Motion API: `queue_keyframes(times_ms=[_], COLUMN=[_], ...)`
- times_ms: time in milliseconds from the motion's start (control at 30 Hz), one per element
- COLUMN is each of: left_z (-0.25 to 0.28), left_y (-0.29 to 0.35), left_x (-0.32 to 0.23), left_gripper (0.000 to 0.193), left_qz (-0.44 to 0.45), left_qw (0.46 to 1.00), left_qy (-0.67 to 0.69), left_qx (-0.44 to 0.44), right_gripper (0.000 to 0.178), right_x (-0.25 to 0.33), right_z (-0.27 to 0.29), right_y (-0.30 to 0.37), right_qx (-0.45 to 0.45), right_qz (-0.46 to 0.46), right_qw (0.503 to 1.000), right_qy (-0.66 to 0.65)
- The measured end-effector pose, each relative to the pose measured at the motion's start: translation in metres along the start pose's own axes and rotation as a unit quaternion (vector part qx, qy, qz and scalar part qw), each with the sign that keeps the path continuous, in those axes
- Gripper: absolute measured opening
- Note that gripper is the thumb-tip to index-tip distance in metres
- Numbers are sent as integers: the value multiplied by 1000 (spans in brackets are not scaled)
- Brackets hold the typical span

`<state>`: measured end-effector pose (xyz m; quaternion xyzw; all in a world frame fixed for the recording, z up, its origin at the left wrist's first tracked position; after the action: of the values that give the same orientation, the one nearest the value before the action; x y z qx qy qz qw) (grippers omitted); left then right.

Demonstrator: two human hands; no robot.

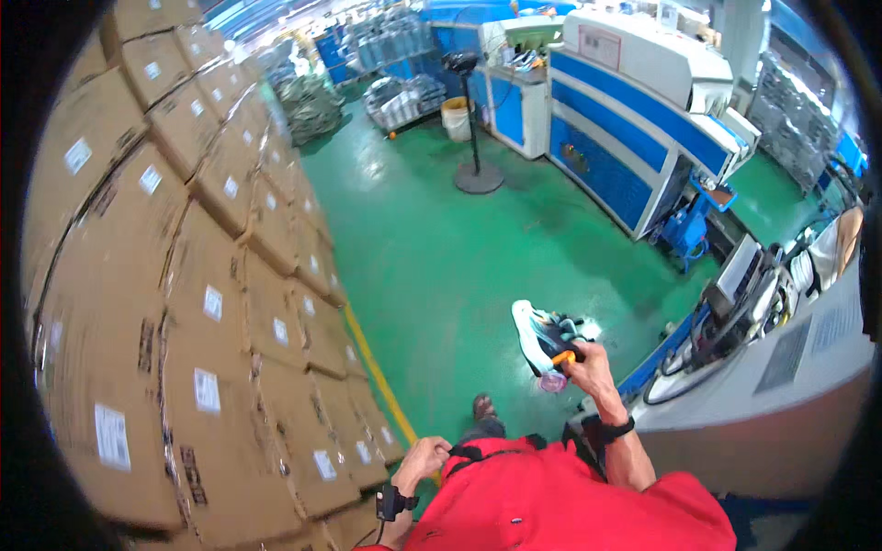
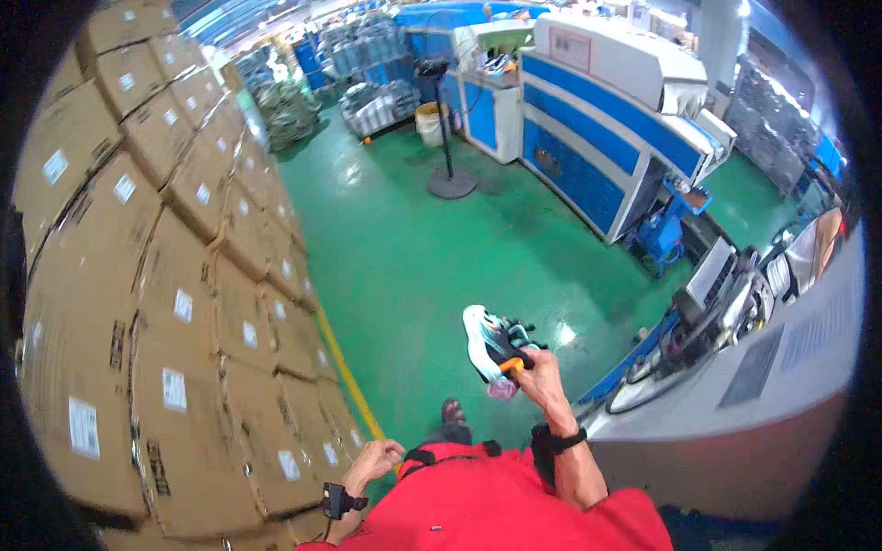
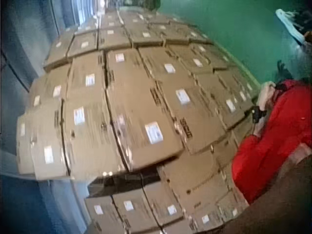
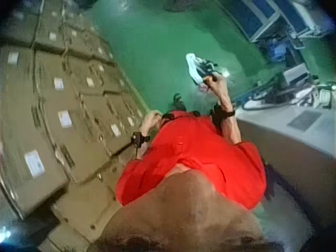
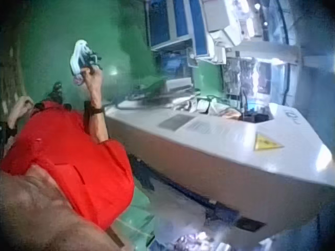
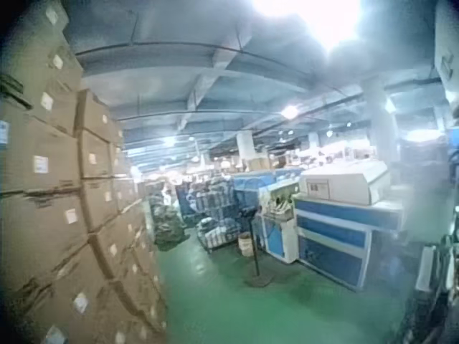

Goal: Operating a heat-pressing or sole-attachment machine in a shoe factory conveyor line.

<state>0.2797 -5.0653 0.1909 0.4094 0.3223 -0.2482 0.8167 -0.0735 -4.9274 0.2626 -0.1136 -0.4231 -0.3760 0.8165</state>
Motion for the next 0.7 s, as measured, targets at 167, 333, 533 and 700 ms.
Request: queue_keyframes(times_ms=[167,333,533,700], left_z=[61,52,37,82], left_y=[-185,-329,-481,-582], left_x=[-135,-265,-344,-354], left_gripper=[23,22,30,31], left_qz=[-161,-320,-264,-178], left_qw=[980,915,889,943], left_qy=[-95,-154,-231,-185], left_qx=[70,192,295,212], right_gripper=[18,17,15,10], right_x=[-25,-94,-157,-150], right_z=[80,106,124,190], right_y=[-84,-154,-330,-531], right_qx=[-137,-213,-195,-171], right_qz=[-17,-181,-228,-161], right_qw=[990,959,950,972], right_qy=[3,-45,-89,10])
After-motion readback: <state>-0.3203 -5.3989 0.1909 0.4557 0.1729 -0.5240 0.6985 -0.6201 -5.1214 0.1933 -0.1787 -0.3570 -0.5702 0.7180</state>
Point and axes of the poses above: each hand's wrist, its own y-axis away from the middle knuckle, its own z-axis out of the back of the hand, x = y × z, the point moved 5 cm from there along -y, towards the middle knuckle, and after that the axes turned 10 degrees about y, right-handed, at the moved point
